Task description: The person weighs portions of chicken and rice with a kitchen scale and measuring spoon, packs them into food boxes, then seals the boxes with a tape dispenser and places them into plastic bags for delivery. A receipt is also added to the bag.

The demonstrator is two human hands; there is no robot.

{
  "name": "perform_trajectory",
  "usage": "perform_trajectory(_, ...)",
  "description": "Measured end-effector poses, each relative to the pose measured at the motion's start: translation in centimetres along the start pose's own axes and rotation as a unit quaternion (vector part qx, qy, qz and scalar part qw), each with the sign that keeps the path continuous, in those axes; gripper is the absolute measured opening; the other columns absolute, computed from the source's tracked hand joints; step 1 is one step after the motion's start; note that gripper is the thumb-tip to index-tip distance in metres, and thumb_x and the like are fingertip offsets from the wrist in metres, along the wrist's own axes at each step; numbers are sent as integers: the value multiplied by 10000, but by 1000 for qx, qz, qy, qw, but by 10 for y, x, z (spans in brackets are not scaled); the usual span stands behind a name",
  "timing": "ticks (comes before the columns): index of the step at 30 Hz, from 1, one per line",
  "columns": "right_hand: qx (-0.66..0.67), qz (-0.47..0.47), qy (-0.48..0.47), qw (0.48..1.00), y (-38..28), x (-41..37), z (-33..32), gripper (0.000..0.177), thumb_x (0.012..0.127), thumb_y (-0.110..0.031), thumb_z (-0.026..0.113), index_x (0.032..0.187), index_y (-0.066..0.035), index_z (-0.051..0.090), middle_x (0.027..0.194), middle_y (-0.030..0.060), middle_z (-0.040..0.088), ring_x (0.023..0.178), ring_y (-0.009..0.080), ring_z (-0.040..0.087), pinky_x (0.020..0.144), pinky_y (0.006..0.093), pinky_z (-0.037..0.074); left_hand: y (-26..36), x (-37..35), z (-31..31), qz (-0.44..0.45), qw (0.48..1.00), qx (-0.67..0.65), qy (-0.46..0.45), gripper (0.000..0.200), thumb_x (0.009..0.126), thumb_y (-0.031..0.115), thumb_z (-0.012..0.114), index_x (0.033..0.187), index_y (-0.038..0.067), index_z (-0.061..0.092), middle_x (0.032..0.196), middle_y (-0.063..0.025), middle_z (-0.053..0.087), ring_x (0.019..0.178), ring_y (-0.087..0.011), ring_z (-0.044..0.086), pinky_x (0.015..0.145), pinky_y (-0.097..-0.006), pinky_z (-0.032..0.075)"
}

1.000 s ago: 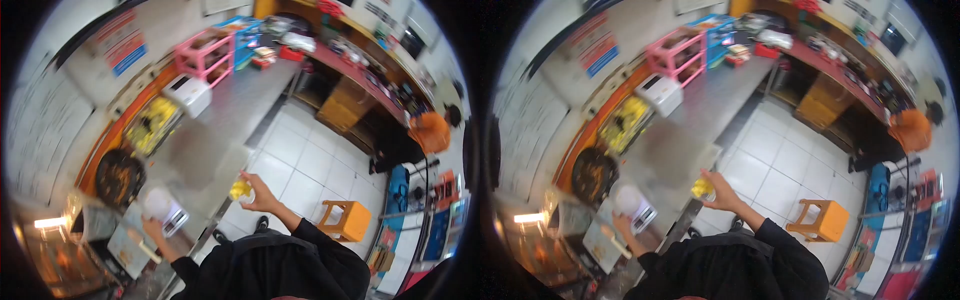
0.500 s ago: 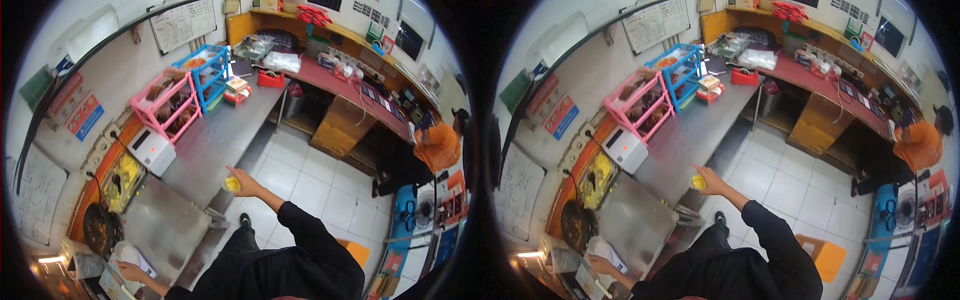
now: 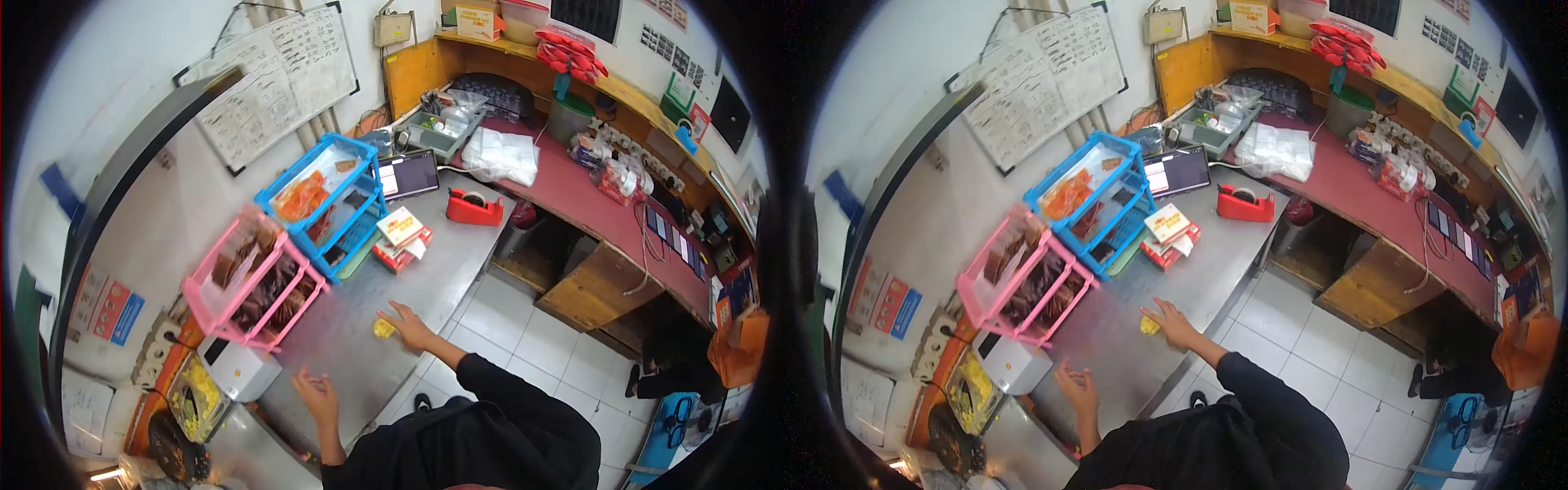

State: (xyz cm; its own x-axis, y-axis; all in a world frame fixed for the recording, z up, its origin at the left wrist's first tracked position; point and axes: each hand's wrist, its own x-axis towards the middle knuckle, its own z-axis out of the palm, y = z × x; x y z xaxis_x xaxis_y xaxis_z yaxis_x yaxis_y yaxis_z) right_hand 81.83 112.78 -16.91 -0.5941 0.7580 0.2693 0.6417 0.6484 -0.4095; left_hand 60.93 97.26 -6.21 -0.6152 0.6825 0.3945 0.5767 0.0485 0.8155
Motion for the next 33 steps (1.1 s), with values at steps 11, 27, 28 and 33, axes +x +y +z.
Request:
perform_trajectory(11,-108,167,195,960,292,127,-145,431,732,-132,532,1141,-38,430,1004,164,483,912,352,427,793,449,350,37,-8,297,-189,953,-190,-142,152,750,126,614,790,-6,552,831,-85,506,666,-138,519,548,-243,437)
perform_trajectory(27,248,-54,-5,967,286,177,-194,187,805,-141,481,899,6,549,829,157,569,741,307,572,666,363,453,29,28,435,-472,836,-265,91,909,611,32,702,1222,67,29,1014,-184,505,855,-215,539,697,-308,450)
perform_trajectory(28,155,-89,-129,975,274,172,-186,184,798,-153,487,888,-17,573,815,137,576,710,279,583,624,358,459,32,30,435,-474,835,-267,88,913,610,9,697,1229,60,27,1002,-190,509,848,-217,547,682,-301,461)
perform_trajectory(33,-22,-163,-218,962,246,147,-111,158,737,-173,518,794,-56,608,796,111,578,592,262,596,508,371,480,33,37,429,-446,834,-317,76,926,625,-37,668,1249,32,-12,965,-187,515,790,-218,569,633,-289,484)
